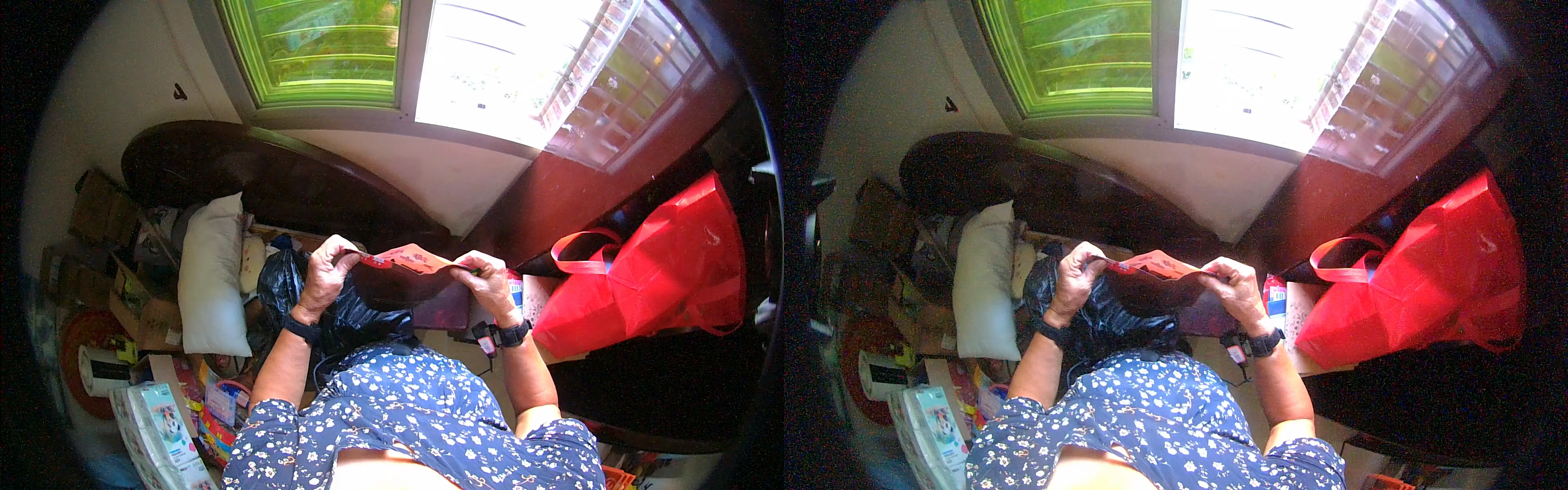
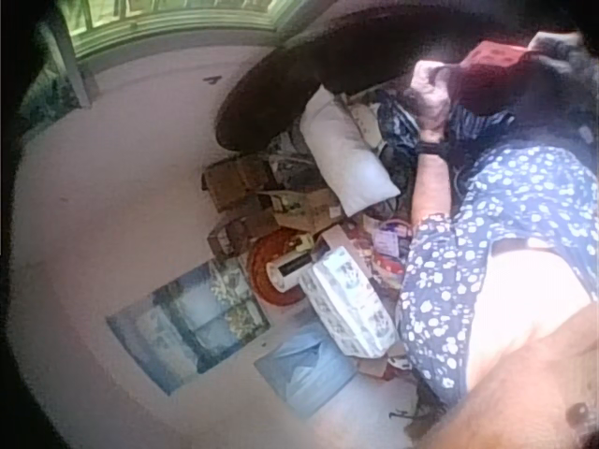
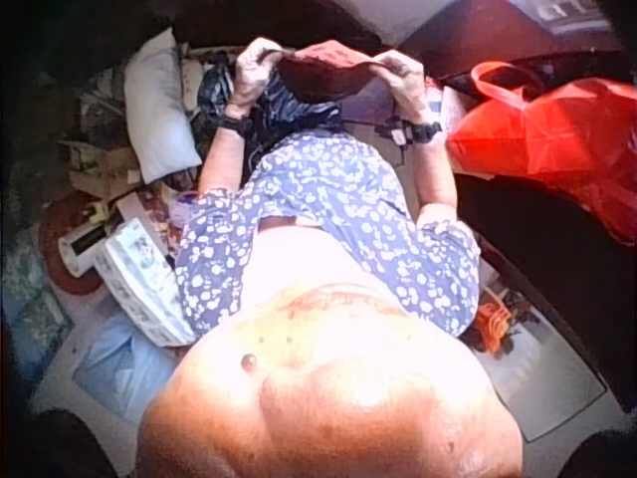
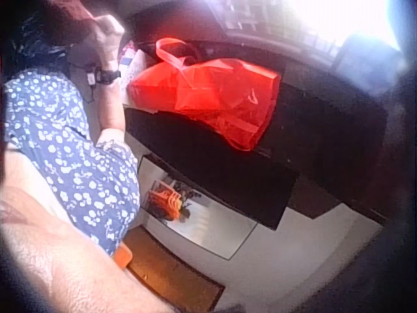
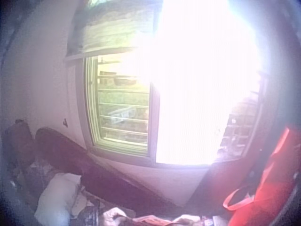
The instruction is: The person removes a red pouch from a black plastic bag and places it inside the bag. They then lift a window pane, align it into the window frame, and secure it by pulling the blind cord.
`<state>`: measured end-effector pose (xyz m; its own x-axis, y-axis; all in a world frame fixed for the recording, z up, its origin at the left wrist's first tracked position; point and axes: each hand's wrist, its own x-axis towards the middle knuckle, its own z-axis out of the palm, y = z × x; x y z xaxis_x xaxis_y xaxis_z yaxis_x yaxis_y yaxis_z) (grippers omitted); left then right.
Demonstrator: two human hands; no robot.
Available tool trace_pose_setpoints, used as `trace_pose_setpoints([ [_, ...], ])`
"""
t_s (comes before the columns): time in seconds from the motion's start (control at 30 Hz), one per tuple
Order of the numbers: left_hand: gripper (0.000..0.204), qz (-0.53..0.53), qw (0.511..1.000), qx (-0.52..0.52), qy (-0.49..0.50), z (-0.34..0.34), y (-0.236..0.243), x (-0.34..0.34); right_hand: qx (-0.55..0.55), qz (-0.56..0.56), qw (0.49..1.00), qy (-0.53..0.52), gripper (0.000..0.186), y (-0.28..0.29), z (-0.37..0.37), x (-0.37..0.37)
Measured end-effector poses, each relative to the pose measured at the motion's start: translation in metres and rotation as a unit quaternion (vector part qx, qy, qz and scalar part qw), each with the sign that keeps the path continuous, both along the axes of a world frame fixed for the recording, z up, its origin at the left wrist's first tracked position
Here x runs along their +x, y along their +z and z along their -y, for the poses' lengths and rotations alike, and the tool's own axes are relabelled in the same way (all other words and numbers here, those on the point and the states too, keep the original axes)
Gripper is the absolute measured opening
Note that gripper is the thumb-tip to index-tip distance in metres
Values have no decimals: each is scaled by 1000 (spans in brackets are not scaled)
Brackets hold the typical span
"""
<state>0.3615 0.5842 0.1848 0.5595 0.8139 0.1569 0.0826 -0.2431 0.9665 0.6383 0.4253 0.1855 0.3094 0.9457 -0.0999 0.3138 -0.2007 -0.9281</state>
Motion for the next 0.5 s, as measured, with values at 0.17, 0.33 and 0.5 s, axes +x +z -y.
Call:
trace_pose_setpoints([
  [0.17, 8, -95, 963, 249, -42, 11, 18, 22, 170, 250, 950, 74, 60, 22, -7, -18],
  [0.33, 11, -99, 947, 300, -61, 19, 27, 33, 246, 251, 928, 123, 37, 21, -35, -53],
  [0.5, 10, -97, 952, 287, -50, 18, 26, 33, 239, 243, 934, 107, 19, 11, -39, -57],
])
